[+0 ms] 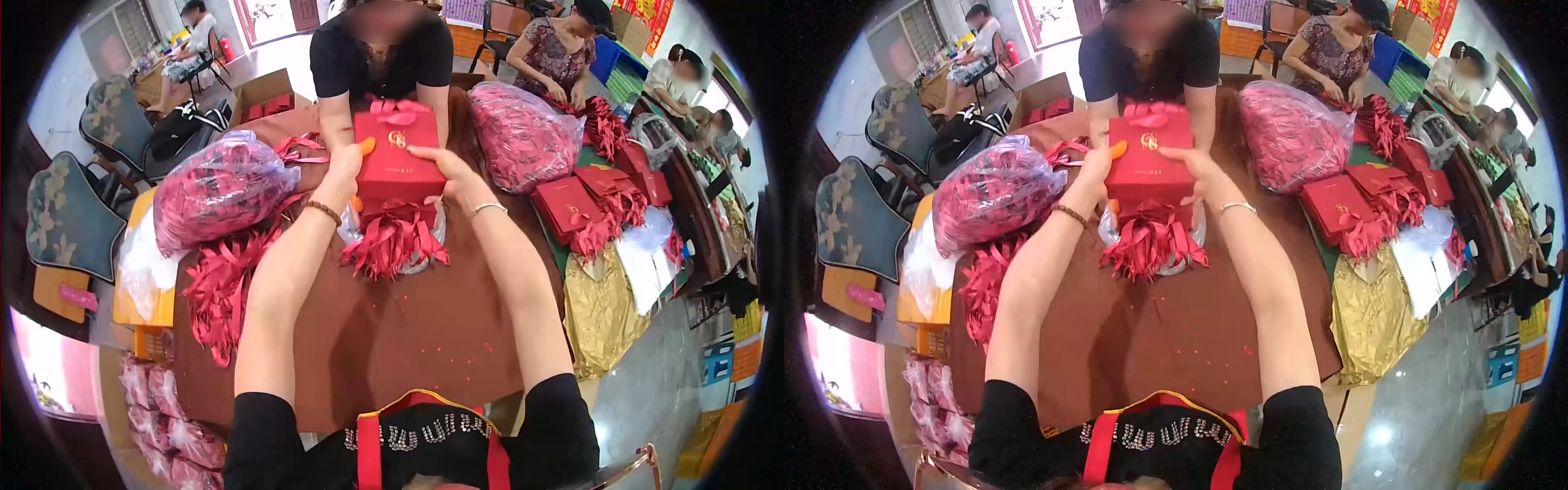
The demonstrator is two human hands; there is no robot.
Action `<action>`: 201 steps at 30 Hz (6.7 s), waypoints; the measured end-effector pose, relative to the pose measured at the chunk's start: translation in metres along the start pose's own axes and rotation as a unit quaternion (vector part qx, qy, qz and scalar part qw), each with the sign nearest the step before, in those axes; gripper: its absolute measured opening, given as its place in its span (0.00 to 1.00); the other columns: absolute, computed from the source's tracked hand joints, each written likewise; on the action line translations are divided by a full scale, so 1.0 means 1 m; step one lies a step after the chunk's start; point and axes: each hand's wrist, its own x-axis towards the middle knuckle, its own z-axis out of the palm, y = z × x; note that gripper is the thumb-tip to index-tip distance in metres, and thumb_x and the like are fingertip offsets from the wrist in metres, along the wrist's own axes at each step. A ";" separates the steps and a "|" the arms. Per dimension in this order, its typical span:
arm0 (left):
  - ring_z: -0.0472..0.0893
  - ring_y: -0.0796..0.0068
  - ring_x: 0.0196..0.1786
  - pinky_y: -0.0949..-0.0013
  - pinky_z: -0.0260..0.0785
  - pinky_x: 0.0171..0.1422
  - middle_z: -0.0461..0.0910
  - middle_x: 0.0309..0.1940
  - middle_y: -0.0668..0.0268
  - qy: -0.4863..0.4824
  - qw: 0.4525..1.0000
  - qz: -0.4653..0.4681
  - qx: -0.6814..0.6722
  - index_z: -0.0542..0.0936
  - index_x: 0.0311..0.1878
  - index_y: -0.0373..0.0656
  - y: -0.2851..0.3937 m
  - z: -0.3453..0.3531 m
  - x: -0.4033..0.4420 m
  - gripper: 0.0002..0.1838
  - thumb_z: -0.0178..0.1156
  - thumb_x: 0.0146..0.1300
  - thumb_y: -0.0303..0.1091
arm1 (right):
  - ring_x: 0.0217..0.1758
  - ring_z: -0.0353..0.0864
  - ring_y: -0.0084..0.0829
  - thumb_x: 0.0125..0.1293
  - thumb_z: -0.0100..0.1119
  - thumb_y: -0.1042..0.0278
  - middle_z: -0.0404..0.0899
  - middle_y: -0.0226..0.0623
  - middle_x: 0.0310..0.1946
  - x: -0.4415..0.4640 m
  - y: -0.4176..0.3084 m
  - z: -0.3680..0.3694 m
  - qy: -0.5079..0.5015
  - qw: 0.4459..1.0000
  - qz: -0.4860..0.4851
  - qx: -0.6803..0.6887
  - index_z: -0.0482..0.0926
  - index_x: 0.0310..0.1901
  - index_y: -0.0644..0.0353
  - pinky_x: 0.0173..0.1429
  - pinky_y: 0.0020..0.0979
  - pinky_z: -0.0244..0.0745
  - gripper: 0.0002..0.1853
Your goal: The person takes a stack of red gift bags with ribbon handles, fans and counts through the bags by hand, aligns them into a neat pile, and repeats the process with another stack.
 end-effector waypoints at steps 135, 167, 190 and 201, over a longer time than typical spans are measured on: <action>0.70 0.73 0.59 0.68 0.62 0.63 0.70 0.57 0.63 -0.457 0.883 0.101 0.013 0.67 0.60 0.38 -0.225 0.220 -0.139 0.31 0.64 0.50 0.19 | 0.62 0.66 0.34 0.53 0.65 0.52 0.69 0.29 0.58 -0.210 0.178 -0.243 0.195 0.832 -0.416 0.311 0.68 0.59 0.53 0.67 0.42 0.59 0.32; 0.74 0.68 0.52 0.63 0.71 0.55 0.73 0.52 0.67 -0.146 0.938 0.021 -0.314 0.68 0.56 0.44 -0.140 0.087 -0.095 0.21 0.55 0.58 0.22 | 0.49 0.70 0.35 0.62 0.54 0.57 0.66 0.42 0.51 -0.060 0.040 -0.303 0.463 0.712 -0.245 0.467 0.65 0.56 0.58 0.47 0.43 0.71 0.23; 0.74 0.69 0.54 0.64 0.68 0.58 0.74 0.50 0.63 -0.323 0.940 -0.038 -0.104 0.66 0.57 0.37 -0.144 0.131 -0.142 0.27 0.62 0.52 0.25 | 0.53 0.72 0.37 0.68 0.47 0.65 0.70 0.37 0.53 -0.208 0.194 -0.235 0.218 0.893 -0.373 0.124 0.62 0.58 0.57 0.53 0.38 0.73 0.19; 0.76 0.73 0.49 0.69 0.69 0.54 0.77 0.47 0.64 -0.313 0.944 0.069 0.076 0.69 0.56 0.37 -0.108 0.099 -0.161 0.33 0.70 0.43 0.21 | 0.59 0.68 0.38 0.70 0.40 0.60 0.65 0.40 0.58 -0.227 0.193 -0.176 0.041 0.906 -0.356 0.224 0.57 0.63 0.58 0.60 0.39 0.67 0.22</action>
